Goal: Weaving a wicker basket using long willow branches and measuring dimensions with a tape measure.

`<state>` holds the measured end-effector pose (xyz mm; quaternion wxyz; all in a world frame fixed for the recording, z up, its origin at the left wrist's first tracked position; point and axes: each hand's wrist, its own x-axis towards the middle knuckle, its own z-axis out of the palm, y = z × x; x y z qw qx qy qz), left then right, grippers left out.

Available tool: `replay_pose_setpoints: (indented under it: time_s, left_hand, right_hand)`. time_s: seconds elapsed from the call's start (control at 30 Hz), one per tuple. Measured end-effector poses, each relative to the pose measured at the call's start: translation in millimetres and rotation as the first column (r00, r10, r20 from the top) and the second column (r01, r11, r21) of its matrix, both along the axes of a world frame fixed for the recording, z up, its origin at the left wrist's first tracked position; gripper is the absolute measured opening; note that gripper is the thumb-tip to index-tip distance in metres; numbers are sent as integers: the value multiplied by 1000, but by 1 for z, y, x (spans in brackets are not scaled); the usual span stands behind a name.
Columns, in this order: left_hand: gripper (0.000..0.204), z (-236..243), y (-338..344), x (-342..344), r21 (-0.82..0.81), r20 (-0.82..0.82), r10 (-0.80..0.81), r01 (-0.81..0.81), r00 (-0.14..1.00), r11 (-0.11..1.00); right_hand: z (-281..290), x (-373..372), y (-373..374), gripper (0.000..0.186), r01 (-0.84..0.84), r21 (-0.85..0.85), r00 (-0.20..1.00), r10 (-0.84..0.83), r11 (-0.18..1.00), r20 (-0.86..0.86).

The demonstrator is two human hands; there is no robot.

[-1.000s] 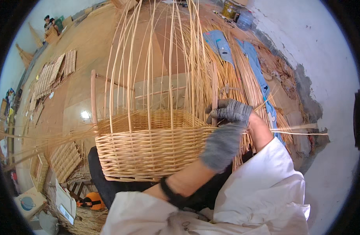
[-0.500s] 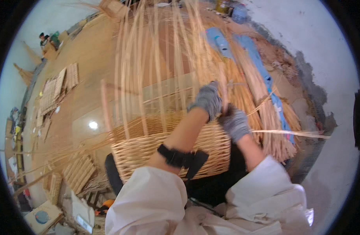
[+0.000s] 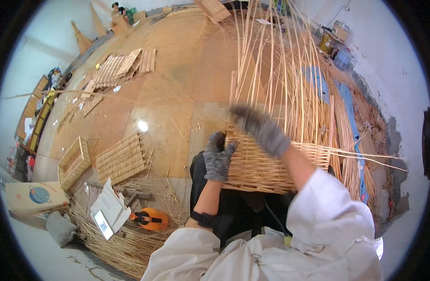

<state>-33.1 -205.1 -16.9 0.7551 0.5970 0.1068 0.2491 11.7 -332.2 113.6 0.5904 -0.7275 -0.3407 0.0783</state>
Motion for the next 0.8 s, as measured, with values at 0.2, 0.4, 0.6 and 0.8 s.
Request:
replay_pose_setpoints:
  time_s: [0.2,0.4,0.6,0.8]
  left_hand:
    - [37,2,-11,2,78,-86,-12,19,996,997]
    - [37,7,-16,9,-114,45,-30,35,999,993]
    - [31,1,-12,13,8,-11,-34,34,999,999]
    - [26,1,-20,14,235,68,147,-159,987,959]
  right_hand:
    - [7,0,34,20,316,-344,861,-116,884,494]
    - [24,-9,49,23,476,-592,780,-2,650,626]
    - [12,-9,43,17,404,-460,594,155,791,789]
    - [-57,-19,-36,20,450,158,860,-378,879,-344]
